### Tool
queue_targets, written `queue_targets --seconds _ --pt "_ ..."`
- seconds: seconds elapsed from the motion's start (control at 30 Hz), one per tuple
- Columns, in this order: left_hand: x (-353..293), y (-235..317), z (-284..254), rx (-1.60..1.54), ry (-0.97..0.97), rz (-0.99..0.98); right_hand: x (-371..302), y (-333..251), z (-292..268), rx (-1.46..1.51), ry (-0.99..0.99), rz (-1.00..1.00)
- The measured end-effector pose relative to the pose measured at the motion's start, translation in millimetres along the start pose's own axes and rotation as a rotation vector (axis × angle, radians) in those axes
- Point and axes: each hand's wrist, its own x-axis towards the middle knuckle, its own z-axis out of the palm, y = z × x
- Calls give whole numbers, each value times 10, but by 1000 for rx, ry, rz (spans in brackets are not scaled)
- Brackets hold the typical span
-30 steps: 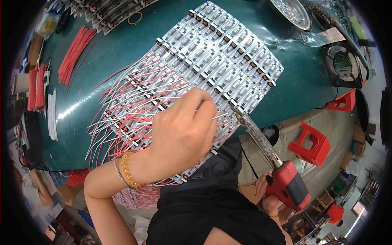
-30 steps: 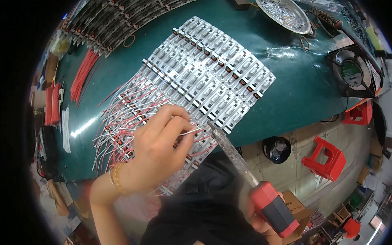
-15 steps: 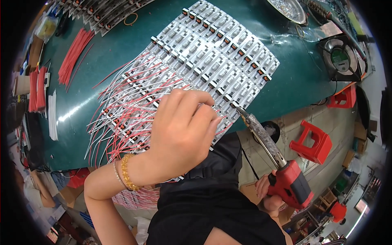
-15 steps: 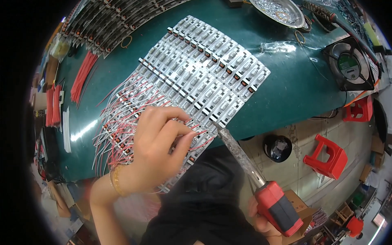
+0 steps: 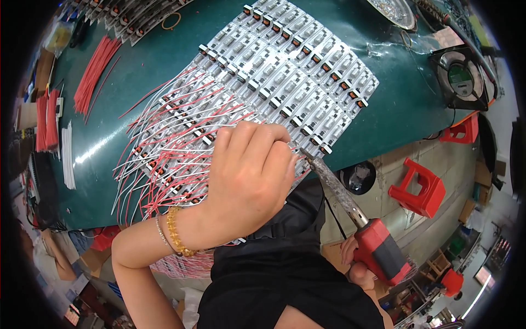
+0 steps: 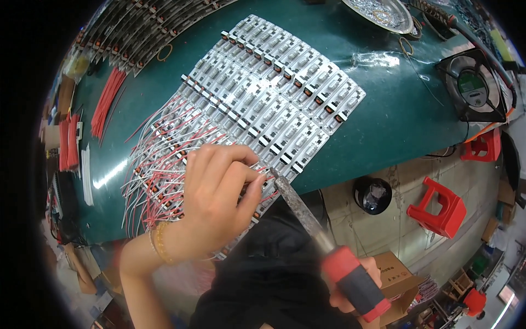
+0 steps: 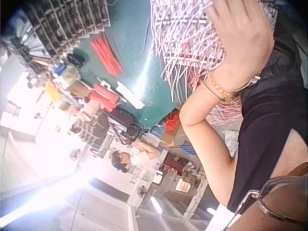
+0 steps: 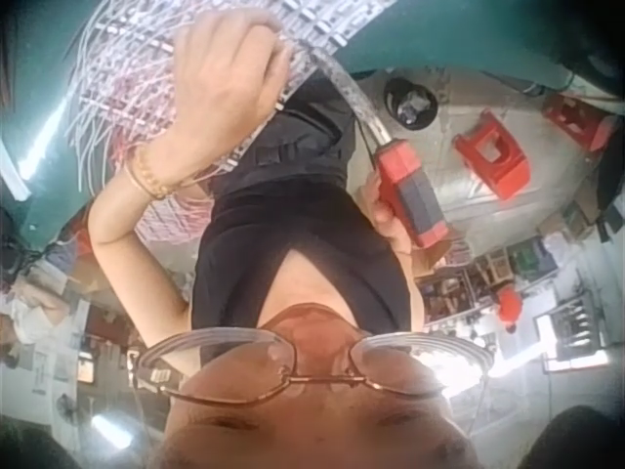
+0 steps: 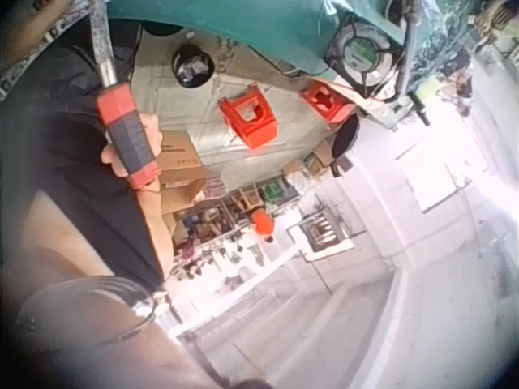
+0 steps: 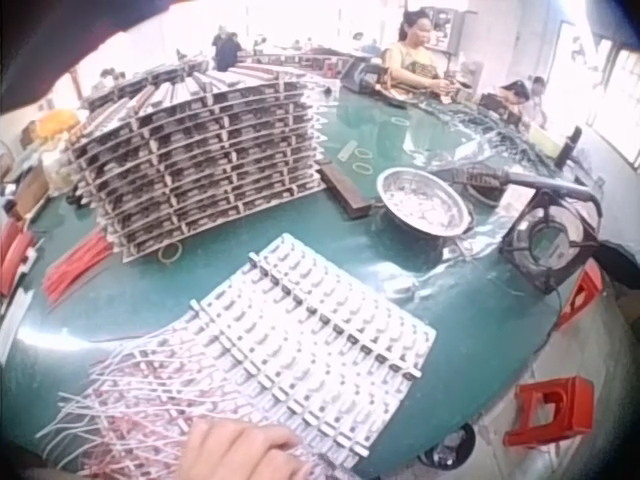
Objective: The person connects wires to electronic components using a soldering iron or heat tool.
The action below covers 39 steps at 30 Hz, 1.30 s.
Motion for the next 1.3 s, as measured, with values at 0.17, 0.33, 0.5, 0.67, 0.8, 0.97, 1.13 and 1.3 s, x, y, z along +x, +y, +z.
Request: queue_targets --seconds 0.17,0.33,0.5,0.67,0.8,0.97,1.13,1.3 --pt "14 7 -20 -9 2 2 158 -166 9 300 -101 29" --pt "-39 -65 -30 1 29 6 190 -178 -108 372 -288 171" --pt "-124 0 -101 24 -2 17 350 -195 -168 319 -356 29" --pt "-385 -637 -922 408 163 -185 512 -217 -198 159 65 -232" --pt "-1159 -1805 -1897 929 194 -573 696 82 -224 68 268 -329" --pt "-1408 -2479 -2328 1088 45 -622 870 213 -377 35 91 -423" --pt "-1282 -2355 -2245 796 142 -852 749 95 -212 -42 133 -416" --pt "-1252 -2283 -2217 913 224 -593 645 3 -121 135 210 -347"
